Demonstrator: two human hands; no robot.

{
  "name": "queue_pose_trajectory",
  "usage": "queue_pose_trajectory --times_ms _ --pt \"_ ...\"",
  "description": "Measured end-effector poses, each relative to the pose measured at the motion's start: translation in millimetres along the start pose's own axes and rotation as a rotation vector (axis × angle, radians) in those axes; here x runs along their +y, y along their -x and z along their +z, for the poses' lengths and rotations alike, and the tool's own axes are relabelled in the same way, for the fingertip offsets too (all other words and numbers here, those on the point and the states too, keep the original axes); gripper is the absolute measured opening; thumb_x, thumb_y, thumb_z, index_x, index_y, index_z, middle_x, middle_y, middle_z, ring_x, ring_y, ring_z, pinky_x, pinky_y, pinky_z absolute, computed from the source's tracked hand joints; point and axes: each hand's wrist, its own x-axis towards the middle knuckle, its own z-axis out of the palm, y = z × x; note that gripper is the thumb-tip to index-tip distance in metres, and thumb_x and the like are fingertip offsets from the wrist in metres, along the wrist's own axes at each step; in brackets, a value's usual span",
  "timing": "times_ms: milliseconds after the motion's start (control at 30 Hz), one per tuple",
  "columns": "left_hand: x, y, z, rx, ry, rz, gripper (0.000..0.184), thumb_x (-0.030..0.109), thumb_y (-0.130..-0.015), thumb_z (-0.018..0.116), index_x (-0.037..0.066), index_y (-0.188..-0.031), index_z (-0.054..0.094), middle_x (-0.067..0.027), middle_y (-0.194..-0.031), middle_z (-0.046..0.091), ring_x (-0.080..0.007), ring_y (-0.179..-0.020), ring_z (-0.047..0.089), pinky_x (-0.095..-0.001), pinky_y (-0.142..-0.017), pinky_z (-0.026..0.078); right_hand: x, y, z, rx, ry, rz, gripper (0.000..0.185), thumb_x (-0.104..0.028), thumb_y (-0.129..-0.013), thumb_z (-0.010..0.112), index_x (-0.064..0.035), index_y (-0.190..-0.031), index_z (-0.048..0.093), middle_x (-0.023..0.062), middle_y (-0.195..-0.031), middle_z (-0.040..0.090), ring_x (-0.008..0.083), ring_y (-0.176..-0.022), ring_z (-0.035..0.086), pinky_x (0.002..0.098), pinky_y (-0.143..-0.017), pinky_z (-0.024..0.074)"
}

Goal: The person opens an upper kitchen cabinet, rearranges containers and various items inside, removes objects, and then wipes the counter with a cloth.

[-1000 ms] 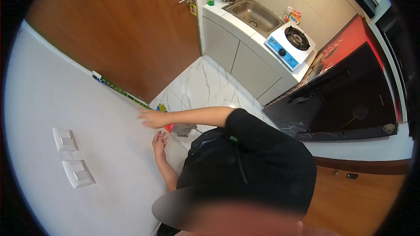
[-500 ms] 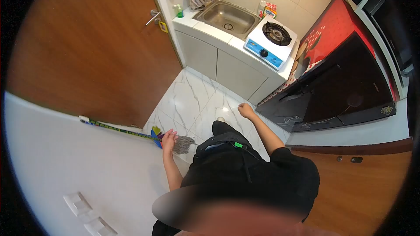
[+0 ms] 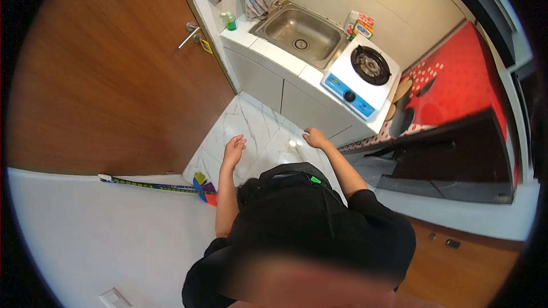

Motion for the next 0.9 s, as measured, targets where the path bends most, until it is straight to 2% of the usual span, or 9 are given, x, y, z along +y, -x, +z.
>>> queue_pose_trajectory --times_ms 100,300,400,533,567,633,767,867,900 --pt "10.6 -19.9 10.0 -0.044 0.029 -0.013 0.038 0.016 -0.093 0.055 0.001 -0.128 0.056 -0.0099 -0.110 0.067 -0.0161 -0.093 0.062 -0.0279 -0.086 0.047 -17.4 -37.5 -23.0 -0.008 -0.124 -0.001 0.044 -0.029 -0.088 0.060 0.0036 -0.118 0.062 0.0251 -0.117 0.063 0.0365 -0.111 0.061 0.0408 -0.096 0.0470" --pt "35.2 -85.3 7.3 -0.142 0.034 -0.008 0.040 0.018 -0.091 0.055 0.001 -0.127 0.057 -0.0070 -0.100 0.066 -0.0142 -0.085 0.059 -0.0267 -0.083 0.047 -33.7 -124.7 -50.9 -0.007 -0.372 0.023 0.048 -0.030 -0.093 0.060 0.0028 -0.128 0.055 0.0150 -0.108 0.066 0.0210 -0.091 0.063 0.0335 -0.074 0.0526" --pt "55.9 -134.4 -4.4 -0.195 0.020 -0.010 0.041 0.018 -0.092 0.055 0.000 -0.129 0.055 -0.0094 -0.106 0.066 -0.0151 -0.088 0.060 -0.0270 -0.083 0.047 -48.3 -175.9 -78.2 0.055 -0.435 0.031 0.052 -0.031 -0.094 0.060 0.0020 -0.133 0.050 0.0118 -0.103 0.065 0.0156 -0.084 0.058 0.0279 -0.066 0.0504" --pt "101.7 -205.0 -21.3 -0.250 0.011 0.030 0.043 0.017 -0.092 0.053 0.000 -0.131 0.052 -0.0131 -0.115 0.064 -0.0179 -0.094 0.061 -0.0289 -0.085 0.047 -107.5 -237.5 -145.6 0.144 -0.532 0.064 0.062 -0.032 -0.092 0.062 0.0015 -0.140 0.041 0.0184 -0.122 0.058 0.0191 -0.087 0.059 0.0317 -0.065 0.0527" --pt "108.9 -223.9 -26.8 -0.278 -0.012 0.062 0.043 0.017 -0.093 0.053 -0.001 -0.132 0.051 -0.0137 -0.117 0.063 -0.0186 -0.095 0.061 -0.0294 -0.085 0.047 -89.7 -285.9 -144.3 0.226 -0.414 -0.023 0.070 -0.035 -0.091 0.064 0.0012 -0.144 0.034 0.0231 -0.132 0.051 0.0232 -0.092 0.061 0.0365 -0.068 0.0553" --pt "125.8 -263.8 -35.3 -0.318 -0.025 0.088 0.042 0.015 -0.093 0.051 -0.002 -0.132 0.050 -0.0139 -0.118 0.063 -0.0197 -0.098 0.061 -0.0307 -0.088 0.047 -131.4 -317.3 -180.0 0.340 -0.450 -0.053 0.076 -0.034 -0.087 0.066 0.0066 -0.142 0.033 0.0349 -0.140 0.039 0.0418 -0.133 0.040 0.0412 -0.110 0.0328" --pt "174.6 -317.4 -53.2 -0.373 -0.069 0.112 0.042 0.014 -0.094 0.050 -0.001 -0.132 0.050 -0.0136 -0.118 0.063 -0.0197 -0.101 0.061 -0.0310 -0.089 0.046 -171.8 -426.3 -221.4 0.644 -0.134 0.013 0.088 -0.038 -0.086 0.067 0.0035 -0.147 0.020 0.0330 -0.152 0.014 0.0462 -0.134 0.035 0.0429 -0.108 0.0379" --pt "196.8 -362.1 -62.1 -0.442 -0.129 0.170 0.040 0.015 -0.094 0.052 -0.001 -0.131 0.051 -0.0132 -0.117 0.064 -0.0196 -0.103 0.060 -0.0310 -0.089 0.046 -225.8 -456.6 -256.7 0.726 -0.335 0.123 0.093 -0.040 -0.084 0.067 0.0037 -0.148 0.015 0.0326 -0.154 -0.003 0.0517 -0.140 0.014 0.0458 -0.113 0.0278" --pt "199.4 -378.5 -60.8 -0.464 -0.153 0.188 0.040 0.016 -0.094 0.052 -0.001 -0.131 0.052 -0.0132 -0.117 0.064 -0.0196 -0.103 0.060 -0.0311 -0.090 0.046 -225.9 -476.6 -258.6 0.779 -0.315 0.133 0.095 -0.041 -0.082 0.069 -0.0025 -0.150 0.015 0.0328 -0.153 -0.010 0.0534 -0.139 0.019 0.0457 -0.112 0.0305"
